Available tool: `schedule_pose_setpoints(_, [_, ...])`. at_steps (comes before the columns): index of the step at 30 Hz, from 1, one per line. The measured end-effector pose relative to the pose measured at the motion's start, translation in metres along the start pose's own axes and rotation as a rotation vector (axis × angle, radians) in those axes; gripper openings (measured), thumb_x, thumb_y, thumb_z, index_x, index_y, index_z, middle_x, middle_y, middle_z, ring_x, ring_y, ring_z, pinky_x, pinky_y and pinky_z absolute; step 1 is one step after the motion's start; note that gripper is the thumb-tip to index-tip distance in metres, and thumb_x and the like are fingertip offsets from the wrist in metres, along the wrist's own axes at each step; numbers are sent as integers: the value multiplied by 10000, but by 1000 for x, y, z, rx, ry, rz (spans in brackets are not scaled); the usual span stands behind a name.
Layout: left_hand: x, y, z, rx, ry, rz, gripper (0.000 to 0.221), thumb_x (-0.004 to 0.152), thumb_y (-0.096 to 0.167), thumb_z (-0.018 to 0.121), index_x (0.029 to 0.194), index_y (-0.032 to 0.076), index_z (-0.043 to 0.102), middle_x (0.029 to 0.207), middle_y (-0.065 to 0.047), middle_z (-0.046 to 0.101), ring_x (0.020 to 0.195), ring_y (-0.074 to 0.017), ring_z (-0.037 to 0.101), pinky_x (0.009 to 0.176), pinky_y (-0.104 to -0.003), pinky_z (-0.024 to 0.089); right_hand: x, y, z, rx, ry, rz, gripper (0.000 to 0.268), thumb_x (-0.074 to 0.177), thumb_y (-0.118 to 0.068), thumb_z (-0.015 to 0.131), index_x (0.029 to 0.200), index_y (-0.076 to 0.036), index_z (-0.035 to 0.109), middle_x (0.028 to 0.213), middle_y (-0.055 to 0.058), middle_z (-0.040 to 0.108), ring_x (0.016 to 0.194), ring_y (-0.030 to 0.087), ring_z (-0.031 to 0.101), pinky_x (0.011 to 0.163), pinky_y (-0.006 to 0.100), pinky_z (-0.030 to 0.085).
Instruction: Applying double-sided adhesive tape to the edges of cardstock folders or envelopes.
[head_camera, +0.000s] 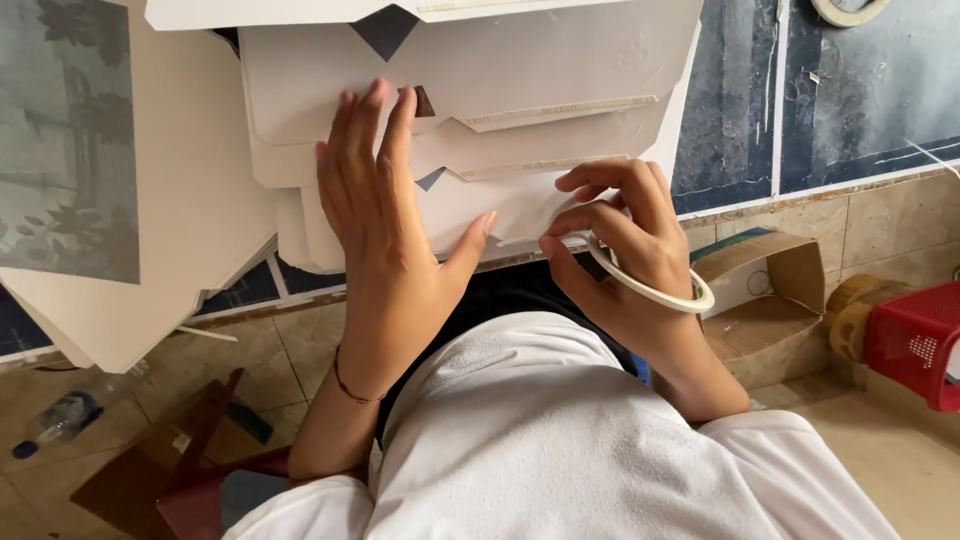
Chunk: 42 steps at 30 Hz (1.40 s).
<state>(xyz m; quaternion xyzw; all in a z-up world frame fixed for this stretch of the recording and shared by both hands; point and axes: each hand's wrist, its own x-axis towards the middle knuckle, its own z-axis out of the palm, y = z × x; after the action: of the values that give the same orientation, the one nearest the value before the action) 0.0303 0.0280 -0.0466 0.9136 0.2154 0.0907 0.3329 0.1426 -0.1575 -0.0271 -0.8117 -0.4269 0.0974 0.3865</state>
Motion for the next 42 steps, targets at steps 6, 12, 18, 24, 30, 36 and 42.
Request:
schedule_pose_setpoints(6, [1,2,0,3,-25,6,997,1047,350,931,1730,99,250,1814,-154,264,1748,-382,218,1440,-677,180,0,1,1,-30,46,17,48,1028,5,748,1002,0,708,1263,194,641,1067,318,610,886,397,497])
schedule_pose_setpoints(12, [5,8,1,121,-30,5,1311,817,500,1138,1716,80,280,1777,-180,273,1712,-397,243,1394,-706,229,0,-1,2,-84,63,-3,74,1022,-6,758,995,-18,690,1271,192,641,1060,337,620,886,413,497])
schedule_pose_setpoints(18, [10,5,-1,149,-10,89,1340,784,625,1147,1680,43,338,1724,-212,313,1657,-439,313,1349,-743,291,-12,7,-24,-128,109,47,321,1029,-116,893,1296,10,767,1377,195,484,1081,277,636,992,387,635])
schedule_pose_setpoints(24, [11,5,1,127,25,142,1200,882,673,1010,1643,7,363,1684,-261,337,1607,-503,337,1331,-738,304,-26,44,-52,-90,244,168,208,1002,-9,929,927,58,747,1299,201,516,999,280,680,946,375,612])
schedule_pose_setpoints(30, [10,18,8,60,13,78,1259,828,363,1149,1673,-12,294,1730,-292,226,1646,-530,281,1383,-724,279,-26,52,-51,-107,249,158,231,993,-65,954,919,22,753,1311,181,527,995,275,678,938,377,609])
schedule_pose_setpoints(36, [24,60,47,208,111,22,1408,622,500,1255,1681,148,396,1768,-231,221,1696,-495,227,1356,-755,268,-22,51,-51,-87,214,94,246,1014,-91,899,929,28,702,1327,216,524,1008,292,691,951,416,606])
schedule_pose_setpoints(42, [17,64,46,285,113,295,1002,920,883,391,1695,248,402,1764,-196,359,1675,-406,417,1274,-755,418,-22,28,-55,-121,329,-20,190,1003,59,888,971,64,701,1279,268,564,1223,369,634,1112,465,555])
